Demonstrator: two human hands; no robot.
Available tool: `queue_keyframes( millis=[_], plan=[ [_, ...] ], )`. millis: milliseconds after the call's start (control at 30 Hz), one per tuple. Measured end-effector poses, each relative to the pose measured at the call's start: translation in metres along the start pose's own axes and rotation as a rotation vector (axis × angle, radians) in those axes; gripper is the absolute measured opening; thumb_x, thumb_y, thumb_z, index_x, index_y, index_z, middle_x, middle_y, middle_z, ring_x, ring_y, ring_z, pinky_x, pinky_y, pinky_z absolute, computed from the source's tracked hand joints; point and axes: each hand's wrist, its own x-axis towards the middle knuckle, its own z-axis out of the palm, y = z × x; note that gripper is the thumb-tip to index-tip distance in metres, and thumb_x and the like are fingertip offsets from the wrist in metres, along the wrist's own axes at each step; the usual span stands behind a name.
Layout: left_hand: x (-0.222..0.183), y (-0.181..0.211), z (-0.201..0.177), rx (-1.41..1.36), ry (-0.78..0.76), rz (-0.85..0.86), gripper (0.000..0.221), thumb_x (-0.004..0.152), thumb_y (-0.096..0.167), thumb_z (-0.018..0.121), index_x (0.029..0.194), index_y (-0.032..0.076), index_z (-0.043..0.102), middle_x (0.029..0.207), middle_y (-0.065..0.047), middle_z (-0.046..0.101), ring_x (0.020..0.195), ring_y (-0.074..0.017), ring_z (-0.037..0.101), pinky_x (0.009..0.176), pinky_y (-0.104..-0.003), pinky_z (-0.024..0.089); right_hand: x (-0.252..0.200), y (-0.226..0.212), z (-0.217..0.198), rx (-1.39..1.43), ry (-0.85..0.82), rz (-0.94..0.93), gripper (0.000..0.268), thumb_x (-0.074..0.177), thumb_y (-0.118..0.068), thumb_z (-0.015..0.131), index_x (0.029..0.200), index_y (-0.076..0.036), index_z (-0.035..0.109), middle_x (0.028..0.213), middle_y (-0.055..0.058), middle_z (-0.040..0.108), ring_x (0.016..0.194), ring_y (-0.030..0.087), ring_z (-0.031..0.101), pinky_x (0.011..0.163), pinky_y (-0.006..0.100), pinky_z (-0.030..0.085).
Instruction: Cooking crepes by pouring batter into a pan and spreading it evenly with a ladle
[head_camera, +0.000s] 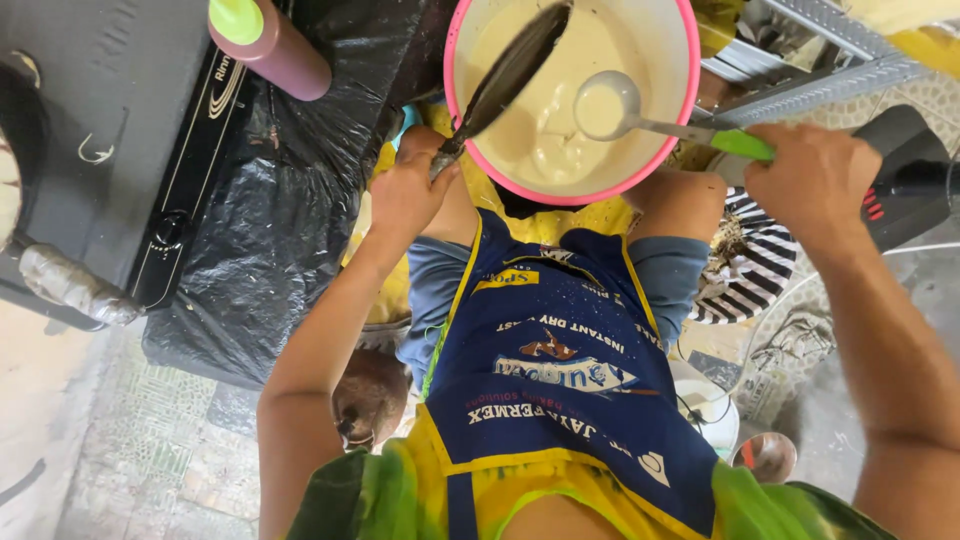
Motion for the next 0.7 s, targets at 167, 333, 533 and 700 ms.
queue_keyframes(
  millis=[167, 333, 533, 700],
  plan=[
    [0.013, 0.038, -0.068, -0.965, -0.566, -0.534, 0.048, 0.096, 0.054, 0.061, 0.071, 0.013, 0.057, 0.063, -0.006, 0.069, 0.045, -0.0151, 0.059, 0.044, -0.028, 0.043, -0.015, -0.019, 0.032, -0.003, 0.496, -0.075, 0.056, 0.084, -0.045, 0.063, 0.139, -0.042, 0.078, 0.091, -0.003, 0.075, 0.075, 0.025, 0.074, 0.051, 0.039, 0.051],
    [0.021, 0.04, -0.044, -1.24, -0.57, -0.609, 0.048, 0.092, 0.053, 0.065, 0.082, 0.007, 0.062, 0.059, -0.012, 0.064, 0.037, -0.0192, 0.055, 0.033, -0.029, 0.037, -0.02, -0.063, 0.005, 0.03, 0.889, -0.158, 0.051, 0.077, -0.027, 0.072, 0.126, -0.037, 0.084, 0.083, -0.008, 0.063, 0.067, 0.015, 0.061, 0.051, 0.028, 0.041],
    [0.019, 0.038, -0.073, -1.403, -0.426, -0.615, 0.041, 0.096, 0.043, 0.065, 0.08, 0.006, 0.058, 0.058, -0.011, 0.06, 0.037, -0.0163, 0.052, 0.032, -0.027, 0.035, -0.006, -0.075, -0.009, -0.012, 0.979, -0.157, 0.05, 0.08, -0.023, 0.075, 0.129, -0.032, 0.079, 0.086, -0.004, 0.059, 0.067, 0.017, 0.055, 0.054, 0.029, 0.041],
    [-0.003, 0.031, -0.058, -1.554, -0.478, -0.69, 0.04, 0.098, 0.047, 0.063, 0.091, 0.008, 0.064, 0.06, -0.003, 0.061, 0.04, -0.0101, 0.053, 0.034, -0.022, 0.043, 0.006, -0.078, -0.021, 0.043, 1.003, -0.149, 0.057, 0.08, -0.02, 0.074, 0.135, -0.028, 0.079, 0.088, -0.001, 0.056, 0.069, 0.021, 0.057, 0.053, 0.034, 0.045]
  ],
)
